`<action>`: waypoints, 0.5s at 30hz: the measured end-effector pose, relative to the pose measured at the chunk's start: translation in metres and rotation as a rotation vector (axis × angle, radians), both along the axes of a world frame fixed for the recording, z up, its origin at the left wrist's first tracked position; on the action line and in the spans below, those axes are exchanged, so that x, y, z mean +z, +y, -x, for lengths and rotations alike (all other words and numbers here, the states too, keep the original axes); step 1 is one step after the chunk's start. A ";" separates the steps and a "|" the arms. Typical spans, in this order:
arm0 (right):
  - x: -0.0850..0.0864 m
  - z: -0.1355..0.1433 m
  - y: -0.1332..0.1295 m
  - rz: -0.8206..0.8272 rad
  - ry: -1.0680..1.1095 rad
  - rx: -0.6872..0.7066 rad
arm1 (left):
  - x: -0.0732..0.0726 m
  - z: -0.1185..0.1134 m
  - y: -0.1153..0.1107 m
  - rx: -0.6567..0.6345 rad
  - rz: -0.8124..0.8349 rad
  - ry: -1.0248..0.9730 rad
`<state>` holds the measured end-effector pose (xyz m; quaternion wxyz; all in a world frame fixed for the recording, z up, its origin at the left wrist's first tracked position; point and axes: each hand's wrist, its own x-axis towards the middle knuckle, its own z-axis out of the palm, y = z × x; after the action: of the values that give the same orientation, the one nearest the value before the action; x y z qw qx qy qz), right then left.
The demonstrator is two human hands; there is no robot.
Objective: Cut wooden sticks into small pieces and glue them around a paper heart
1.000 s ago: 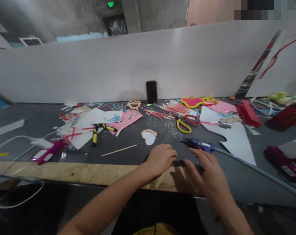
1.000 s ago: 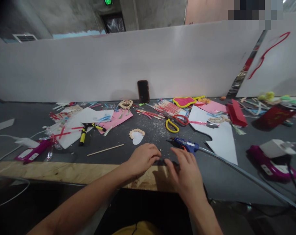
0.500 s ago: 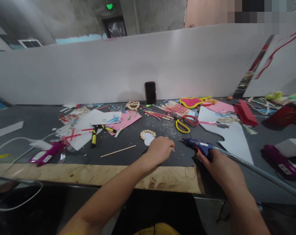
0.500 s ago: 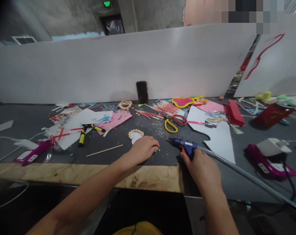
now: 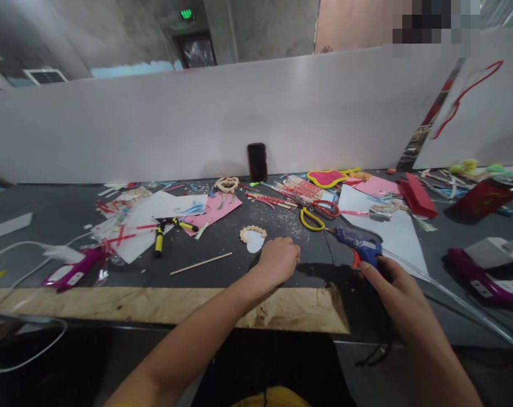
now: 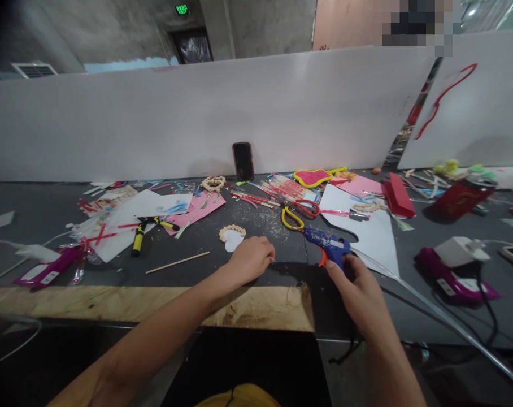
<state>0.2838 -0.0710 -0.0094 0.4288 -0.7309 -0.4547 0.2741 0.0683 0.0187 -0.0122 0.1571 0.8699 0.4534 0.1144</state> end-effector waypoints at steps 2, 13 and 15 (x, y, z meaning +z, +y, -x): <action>0.001 0.009 -0.008 -0.015 0.274 0.035 | 0.000 0.004 0.001 0.008 0.027 -0.070; -0.011 0.056 -0.022 -0.074 0.376 0.189 | -0.007 0.034 -0.005 0.202 0.314 -0.605; -0.012 0.064 -0.023 -0.086 0.327 0.221 | -0.011 0.036 -0.007 0.235 0.396 -0.703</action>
<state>0.2195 -0.0944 -0.0218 0.4952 -0.6032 -0.4677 0.4149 0.0324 0.0118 -0.0227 0.4523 0.6731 0.4817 0.3322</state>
